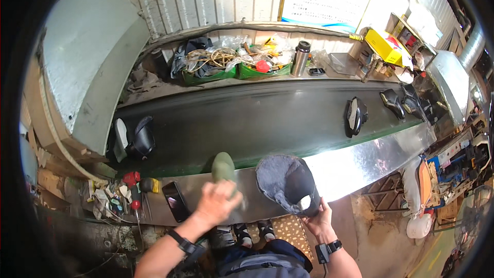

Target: Using a lasting machine to shape and attach the upper part of the shoe to the last.

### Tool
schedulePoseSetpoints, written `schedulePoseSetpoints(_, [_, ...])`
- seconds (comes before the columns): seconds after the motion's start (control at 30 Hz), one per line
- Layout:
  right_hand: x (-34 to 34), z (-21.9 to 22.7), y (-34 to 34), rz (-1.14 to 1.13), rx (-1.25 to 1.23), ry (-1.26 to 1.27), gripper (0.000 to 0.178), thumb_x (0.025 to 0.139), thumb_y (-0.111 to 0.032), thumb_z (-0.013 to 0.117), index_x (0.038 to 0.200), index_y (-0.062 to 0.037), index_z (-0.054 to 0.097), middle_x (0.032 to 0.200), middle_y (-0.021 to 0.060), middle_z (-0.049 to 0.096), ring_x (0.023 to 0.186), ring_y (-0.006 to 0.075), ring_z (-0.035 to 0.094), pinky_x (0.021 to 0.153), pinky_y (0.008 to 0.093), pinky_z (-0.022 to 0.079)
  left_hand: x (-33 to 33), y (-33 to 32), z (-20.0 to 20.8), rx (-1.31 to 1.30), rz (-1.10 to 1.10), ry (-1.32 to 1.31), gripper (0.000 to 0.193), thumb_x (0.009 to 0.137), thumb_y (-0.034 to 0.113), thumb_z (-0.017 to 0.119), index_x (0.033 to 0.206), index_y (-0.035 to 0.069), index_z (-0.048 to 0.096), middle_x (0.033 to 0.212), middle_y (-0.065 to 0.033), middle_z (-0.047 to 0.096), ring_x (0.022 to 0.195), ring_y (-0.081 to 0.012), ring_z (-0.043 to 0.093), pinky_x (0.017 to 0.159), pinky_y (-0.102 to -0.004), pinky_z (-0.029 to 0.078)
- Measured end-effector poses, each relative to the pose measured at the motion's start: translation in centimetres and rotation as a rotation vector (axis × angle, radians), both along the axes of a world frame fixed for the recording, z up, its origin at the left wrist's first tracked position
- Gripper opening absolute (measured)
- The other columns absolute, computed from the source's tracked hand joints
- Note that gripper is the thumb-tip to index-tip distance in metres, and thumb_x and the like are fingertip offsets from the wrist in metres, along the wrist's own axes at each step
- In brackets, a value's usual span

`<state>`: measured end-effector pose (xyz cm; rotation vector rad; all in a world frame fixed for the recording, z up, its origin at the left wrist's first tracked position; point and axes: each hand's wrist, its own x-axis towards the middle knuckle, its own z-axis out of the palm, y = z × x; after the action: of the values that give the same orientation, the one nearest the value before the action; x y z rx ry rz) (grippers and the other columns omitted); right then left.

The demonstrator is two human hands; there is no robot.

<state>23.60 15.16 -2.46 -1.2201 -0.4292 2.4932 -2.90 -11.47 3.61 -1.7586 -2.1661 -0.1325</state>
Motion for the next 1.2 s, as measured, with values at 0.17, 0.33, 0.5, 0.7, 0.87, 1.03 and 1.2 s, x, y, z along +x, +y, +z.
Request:
schedulePoseSetpoints(0.17, [-1.9,0.8,1.0,0.001,0.090,-0.011,0.046,0.100,-0.052,0.051,0.125,-0.0153,0.063,0.122,0.0067,0.065,0.105,0.0233,0.064,0.086,0.0427,0.050,9.3,2.6,-4.5,0.128,-0.163,-0.158,0.037,0.081,0.029,0.069,0.117,0.033,0.066,0.138,-0.0001,0.048,0.129,-0.0182,0.041,0.108,-0.0470,0.028])
schedulePoseSetpoints(0.33, [0.6,3.0,1.3,0.173,1.125,-0.114,0.046,0.095,-0.037,0.066,0.127,-0.0029,0.064,0.102,0.0030,0.069,0.091,0.0146,0.065,0.078,0.0338,0.053,7.9,3.9,-2.9,0.247,-0.084,-0.849,0.032,0.093,0.039,0.068,0.071,0.016,0.075,0.087,-0.0048,0.070,0.085,-0.0231,0.064,0.094,-0.0402,0.044])
schedulePoseSetpoints(0.5, [-0.2,10.1,-5.5,0.849,1.572,0.035,0.053,0.076,-0.013,0.085,0.124,-0.0024,0.066,0.106,0.0170,0.068,0.098,0.0313,0.066,0.089,0.0407,0.055,-2.2,3.8,-3.5,0.549,0.748,-2.674,0.055,0.097,0.053,0.059,0.112,0.002,0.071,0.101,-0.0127,0.073,0.090,-0.0243,0.068,0.083,-0.0415,0.053])
schedulePoseSetpoints(0.7, [-1.4,0.0,-10.3,0.592,2.080,0.084,0.071,0.070,-0.013,0.090,0.132,-0.0018,0.058,0.120,0.0173,0.056,0.110,0.0391,0.059,0.106,0.0462,0.047,-5.1,5.3,-9.9,0.437,0.789,-1.167,0.030,0.090,0.033,0.075,0.091,0.004,0.077,0.099,-0.0128,0.074,0.086,-0.0288,0.068,0.077,-0.0430,0.052])
schedulePoseSetpoints(0.87, [-4.8,-0.2,-10.0,0.631,1.584,0.013,0.134,0.065,-0.020,0.097,0.159,0.0032,0.003,0.160,0.0259,0.024,0.149,0.0364,0.027,0.120,0.0409,0.029,-5.7,7.1,-10.7,0.525,0.891,-1.099,0.036,0.090,0.040,0.071,0.087,0.005,0.076,0.093,-0.0175,0.073,0.090,-0.0370,0.069,0.078,-0.0451,0.052])
schedulePoseSetpoints(1.03, [-2.6,1.5,-7.3,0.962,1.284,0.077,0.118,0.075,-0.011,0.088,0.161,-0.0016,0.008,0.146,0.0237,0.046,0.131,0.0312,0.051,0.110,0.0379,0.041,-2.2,3.6,-10.6,0.496,1.040,-1.235,0.035,0.092,0.039,0.068,0.092,0.005,0.076,0.086,-0.0170,0.074,0.086,-0.0369,0.071,0.079,-0.0456,0.053])
schedulePoseSetpoints(1.2, [-1.0,-2.1,-7.1,0.924,1.623,0.106,0.104,0.081,-0.012,0.085,0.158,0.0053,0.017,0.145,0.0281,0.046,0.131,0.0359,0.052,0.109,0.0402,0.042,0.9,7.0,-6.8,0.043,1.127,-1.103,0.089,0.073,0.055,0.078,0.136,-0.001,0.052,0.133,-0.0302,0.053,0.123,-0.0447,0.057,0.100,-0.0469,0.051])
